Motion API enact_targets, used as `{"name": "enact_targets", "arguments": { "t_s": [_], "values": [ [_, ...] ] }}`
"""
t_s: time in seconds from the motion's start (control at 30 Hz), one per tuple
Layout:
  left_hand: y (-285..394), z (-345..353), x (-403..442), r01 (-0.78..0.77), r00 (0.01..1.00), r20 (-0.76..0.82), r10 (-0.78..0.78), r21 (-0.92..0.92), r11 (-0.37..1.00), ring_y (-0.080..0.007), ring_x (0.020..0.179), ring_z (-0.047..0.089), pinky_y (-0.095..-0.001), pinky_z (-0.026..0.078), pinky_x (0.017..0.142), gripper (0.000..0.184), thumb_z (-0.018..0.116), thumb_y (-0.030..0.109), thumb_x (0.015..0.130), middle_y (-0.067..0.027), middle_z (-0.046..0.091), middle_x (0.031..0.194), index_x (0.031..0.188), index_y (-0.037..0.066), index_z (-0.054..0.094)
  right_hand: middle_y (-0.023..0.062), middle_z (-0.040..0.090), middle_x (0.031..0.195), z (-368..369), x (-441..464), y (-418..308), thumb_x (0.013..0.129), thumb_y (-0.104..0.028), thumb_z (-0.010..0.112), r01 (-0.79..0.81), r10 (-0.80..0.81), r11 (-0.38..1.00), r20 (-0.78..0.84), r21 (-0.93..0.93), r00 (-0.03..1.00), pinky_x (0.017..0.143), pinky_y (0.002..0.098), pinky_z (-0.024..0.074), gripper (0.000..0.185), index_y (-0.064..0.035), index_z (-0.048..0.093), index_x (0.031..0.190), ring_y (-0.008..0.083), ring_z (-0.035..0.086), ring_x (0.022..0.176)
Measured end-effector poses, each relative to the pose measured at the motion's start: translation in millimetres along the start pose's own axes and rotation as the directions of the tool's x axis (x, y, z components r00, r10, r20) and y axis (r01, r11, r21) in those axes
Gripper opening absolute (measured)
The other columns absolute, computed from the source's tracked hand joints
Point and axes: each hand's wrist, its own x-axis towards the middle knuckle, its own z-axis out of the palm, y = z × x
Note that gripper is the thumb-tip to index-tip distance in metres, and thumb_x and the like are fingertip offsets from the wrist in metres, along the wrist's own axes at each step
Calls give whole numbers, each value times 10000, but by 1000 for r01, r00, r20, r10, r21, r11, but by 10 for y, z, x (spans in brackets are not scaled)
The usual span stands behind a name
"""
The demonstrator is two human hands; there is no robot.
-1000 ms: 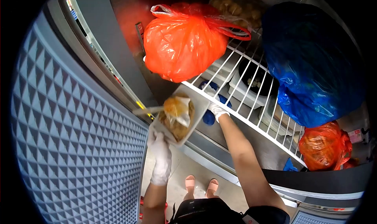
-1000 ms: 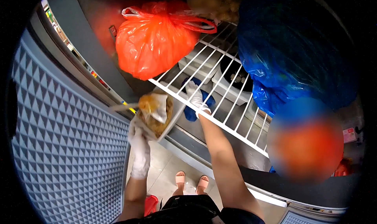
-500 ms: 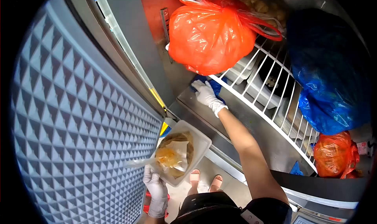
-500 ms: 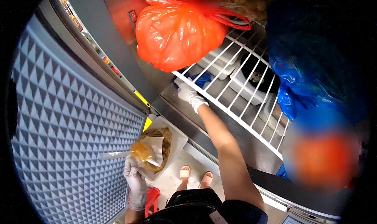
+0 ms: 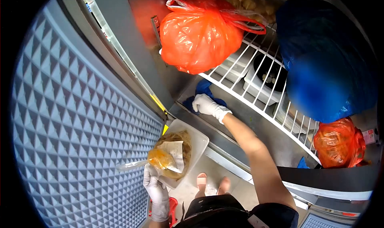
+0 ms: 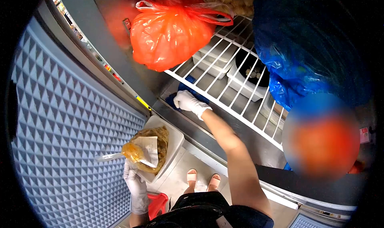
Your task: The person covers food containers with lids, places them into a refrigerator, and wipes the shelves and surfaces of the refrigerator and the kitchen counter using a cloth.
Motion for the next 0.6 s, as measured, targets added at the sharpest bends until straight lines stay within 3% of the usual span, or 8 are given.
{"name": "enact_targets", "arguments": {
  "t_s": [0.03,0.13,0.2,0.27,0.33,0.4,0.53,0.6],
  "values": [
    [13,-14,-6,-4,1000,15,4,3,1000,2,502,418,-160,251,382,376,517,35,871,-25,647,981,1247,43,535,110,569,696,-7,-53,10,614,43,574,48,-46,999,-84,14,995,648,383,458,172,-120,613,579,314,584,747],
    [51,-58,-25,-26,999,38,26,-1,1000,2,500,415,-160,249,382,374,520,42,875,-27,649,984,1249,44,531,129,600,682,-55,34,-83,658,110,490,188,-91,955,-373,232,923,635,340,459,215,-70,582,584,273,580,701],
    [58,-81,-37,-23,999,38,22,10,1000,1,500,417,-160,247,381,368,520,45,877,-25,650,972,1245,43,530,115,658,799,-39,220,-223,718,133,492,187,193,649,-398,738,897,748,295,481,186,-8,590,646,199,620,838],
    [68,-114,-53,1,1000,28,-2,39,999,0,500,418,-162,245,380,357,519,45,878,-18,648,947,1234,41,532,133,662,881,-41,283,-398,739,123,515,336,55,653,-485,679,872,805,288,479,188,-14,642,718,225,625,893],
    [74,-59,-82,4,1000,-15,-4,12,1000,0,499,417,-164,242,378,324,517,51,883,-5,640,907,1206,40,545,105,646,1047,181,308,-353,794,-90,619,146,-61,943,-274,300,960,944,349,424,191,-75,680,974,292,581,1037],
    [121,-12,-79,11,1000,-26,-10,7,1000,-2,498,419,-165,243,376,308,515,55,889,-1,637,895,1195,38,551,86,587,1189,438,216,-396,791,-178,641,-53,31,997,-317,-58,948,1034,408,339,319,-107,636,1102,281,507,1150],
    [109,-29,-88,24,999,21,-25,12,1000,0,516,438,-162,253,379,303,514,70,900,-11,640,929,1199,37,552,87,536,1269,392,53,-376,794,-154,625,187,-188,982,-224,-23,956,1052,425,309,319,-116,625,1111,274,468,1193],
    [74,-64,-49,5,999,41,-5,-5,1000,-1,550,464,-157,266,389,307,516,78,903,-17,641,952,1206,36,550,106,583,1204,222,-136,-341,773,-25,601,267,-255,960,-133,79,958,985,373,404,236,-70,657,998,281,520,1141]
  ]
}}
